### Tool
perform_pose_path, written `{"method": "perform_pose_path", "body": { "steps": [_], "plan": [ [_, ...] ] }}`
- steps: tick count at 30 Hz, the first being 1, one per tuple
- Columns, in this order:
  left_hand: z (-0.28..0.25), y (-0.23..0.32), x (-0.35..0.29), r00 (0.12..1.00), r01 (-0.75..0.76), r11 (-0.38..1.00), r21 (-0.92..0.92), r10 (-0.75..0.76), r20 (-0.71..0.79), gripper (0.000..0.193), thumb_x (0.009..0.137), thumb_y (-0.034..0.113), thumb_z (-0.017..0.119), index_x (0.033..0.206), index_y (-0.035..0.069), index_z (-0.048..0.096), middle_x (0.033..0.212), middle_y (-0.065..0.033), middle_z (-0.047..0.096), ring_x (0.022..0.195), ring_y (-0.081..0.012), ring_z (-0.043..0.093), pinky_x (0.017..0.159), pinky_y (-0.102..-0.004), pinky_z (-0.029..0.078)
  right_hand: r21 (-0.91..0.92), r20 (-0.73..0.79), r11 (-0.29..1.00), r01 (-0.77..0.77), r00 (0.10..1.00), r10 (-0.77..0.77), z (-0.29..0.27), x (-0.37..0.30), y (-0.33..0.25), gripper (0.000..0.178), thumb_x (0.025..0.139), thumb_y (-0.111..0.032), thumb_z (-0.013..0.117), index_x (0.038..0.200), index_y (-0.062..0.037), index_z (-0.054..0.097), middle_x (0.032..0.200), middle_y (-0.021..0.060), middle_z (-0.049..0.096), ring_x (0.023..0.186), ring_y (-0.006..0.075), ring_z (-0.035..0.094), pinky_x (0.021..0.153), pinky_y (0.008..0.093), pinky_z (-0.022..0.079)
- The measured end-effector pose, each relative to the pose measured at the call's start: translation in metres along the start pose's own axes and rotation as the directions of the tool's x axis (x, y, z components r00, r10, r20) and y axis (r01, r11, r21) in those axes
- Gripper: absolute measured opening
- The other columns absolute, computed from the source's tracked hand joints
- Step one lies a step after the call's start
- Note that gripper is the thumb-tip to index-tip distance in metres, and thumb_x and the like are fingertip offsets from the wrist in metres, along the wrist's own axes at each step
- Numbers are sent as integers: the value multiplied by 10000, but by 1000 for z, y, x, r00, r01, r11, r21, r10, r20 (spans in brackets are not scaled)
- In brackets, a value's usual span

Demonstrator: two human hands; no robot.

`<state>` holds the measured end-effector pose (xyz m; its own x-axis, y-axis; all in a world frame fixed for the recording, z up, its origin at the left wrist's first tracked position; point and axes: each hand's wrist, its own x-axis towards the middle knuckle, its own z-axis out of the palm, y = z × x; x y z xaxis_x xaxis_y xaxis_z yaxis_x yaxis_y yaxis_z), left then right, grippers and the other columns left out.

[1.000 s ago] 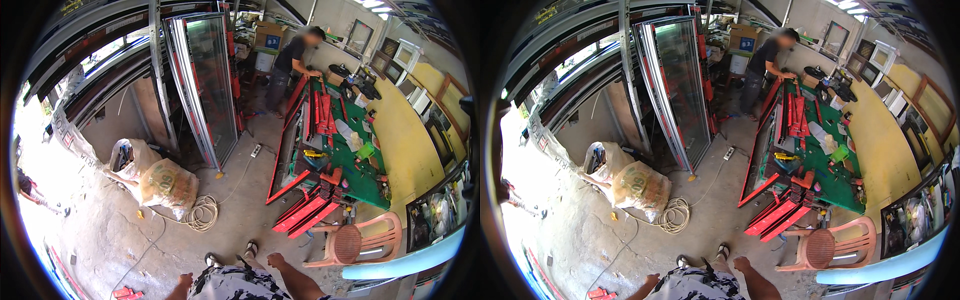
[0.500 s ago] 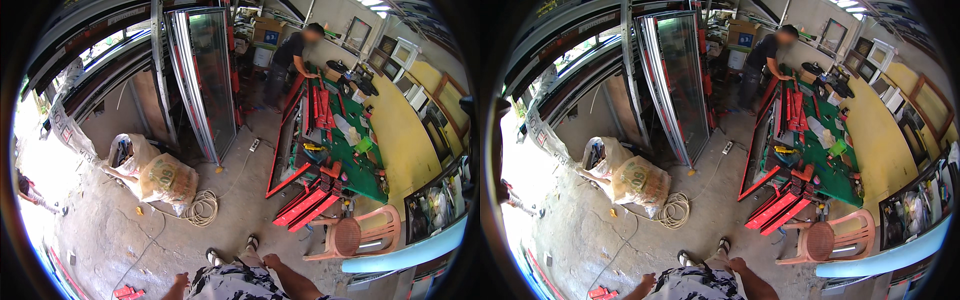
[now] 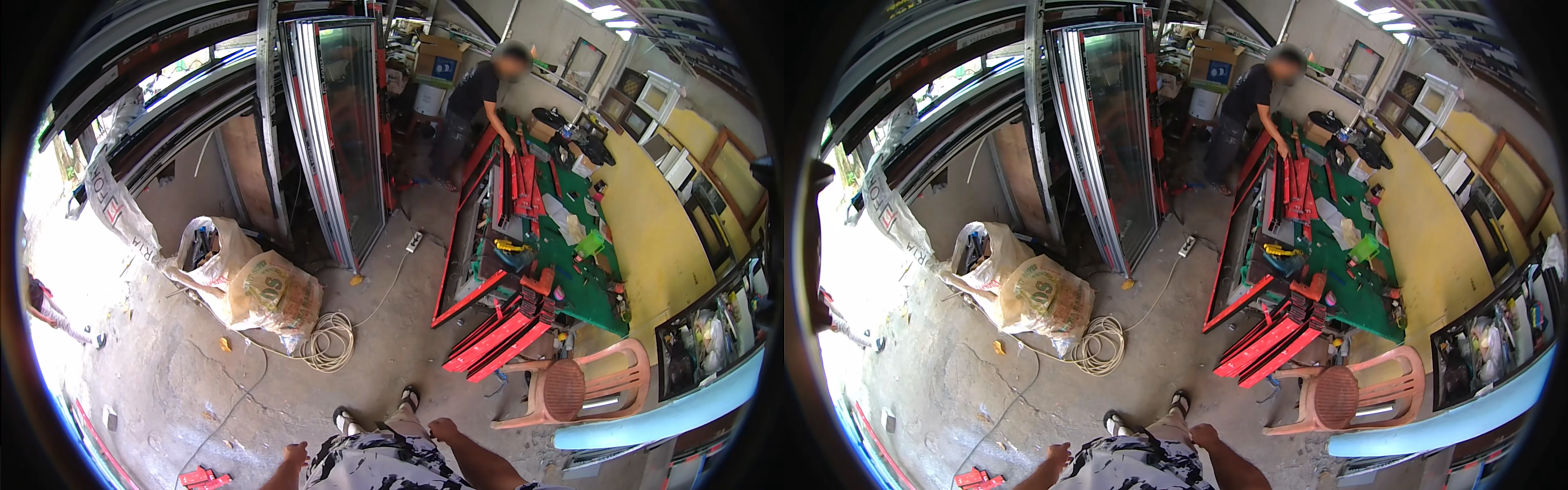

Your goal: The person measures and cuts red aluminum profiles using a tape measure, pen, and a miter saw. They repeatedly measure, mark, and cut the profiles to length, then place the cut pieces aside.

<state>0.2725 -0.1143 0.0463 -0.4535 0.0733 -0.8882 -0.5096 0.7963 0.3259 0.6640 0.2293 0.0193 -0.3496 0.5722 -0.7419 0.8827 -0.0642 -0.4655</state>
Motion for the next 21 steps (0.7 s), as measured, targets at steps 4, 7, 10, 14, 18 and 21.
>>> {"method": "perform_pose_path", "body": {
  "steps": [4, 7, 10, 14, 18, 21],
  "plan": [
    [0, -10, 1, 999, 32, 999, 33, -32, 3, 455, 939, 334, 691, 1209, -32, 675, 909, -125, 725, 739, -271, 744, 602, -443, 588, 130, -19, 986, -101, 994, 105, -8, -7, -21, 275, 921, -260, 658, 910, -9, 768, 788, 102, 732, 685, 201, 744, 561, 353, 571],
    [-2, -19, 5, 1000, 24, 998, 50, -25, 10, 454, 935, 341, 693, 1196, -30, 680, 894, -124, 720, 743, -275, 743, 614, -450, 585, 128, -10, 987, -96, 995, 98, -11, -7, -32, 278, 917, -266, 662, 918, -11, 772, 786, 100, 737, 675, 202, 743, 562, 356, 574],
    [-4, -28, 10, 999, 32, 998, -46, -31, 20, 442, 934, 336, 690, 1184, -28, 684, 889, -119, 713, 742, -275, 740, 621, -455, 587, 101, -2, 989, -106, 994, 106, -11, -6, -39, 282, 913, -271, 660, 929, -15, 778, 794, 101, 744, 675, 202, 744, 567, 357, 578],
    [-8, -34, 9, 1000, 7, 997, -78, -6, 3, 421, 934, 327, 689, 1169, -22, 688, 888, -113, 704, 724, -275, 733, 607, -455, 583, 4, 3, 997, -72, 997, 72, -8, -3, -46, 293, 912, -281, 650, 941, -23, 786, 804, 99, 751, 680, 205, 746, 582, 359, 587],
    [-14, -31, -2, 1000, -2, 1000, -21, 2, -8, 401, 939, 325, 686, 1158, -11, 691, 882, -109, 702, 714, -272, 728, 598, -449, 581, -28, 13, 997, -66, 998, 66, -4, 0, -48, 305, 912, -294, 646, 959, -30, 791, 824, 99, 762, 705, 211, 756, 596, 364, 595],
    [-16, -29, -8, 1000, -16, 1000, 17, 16, -17, 393, 941, 326, 683, 1150, -7, 692, 870, -104, 704, 715, -266, 729, 596, -443, 580, -41, -12, 996, -81, 997, 81, 0, 1, -47, 309, 911, -300, 650, 976, -36, 797, 841, 102, 770, 718, 213, 761, 607, 365, 600]
  ]
}}
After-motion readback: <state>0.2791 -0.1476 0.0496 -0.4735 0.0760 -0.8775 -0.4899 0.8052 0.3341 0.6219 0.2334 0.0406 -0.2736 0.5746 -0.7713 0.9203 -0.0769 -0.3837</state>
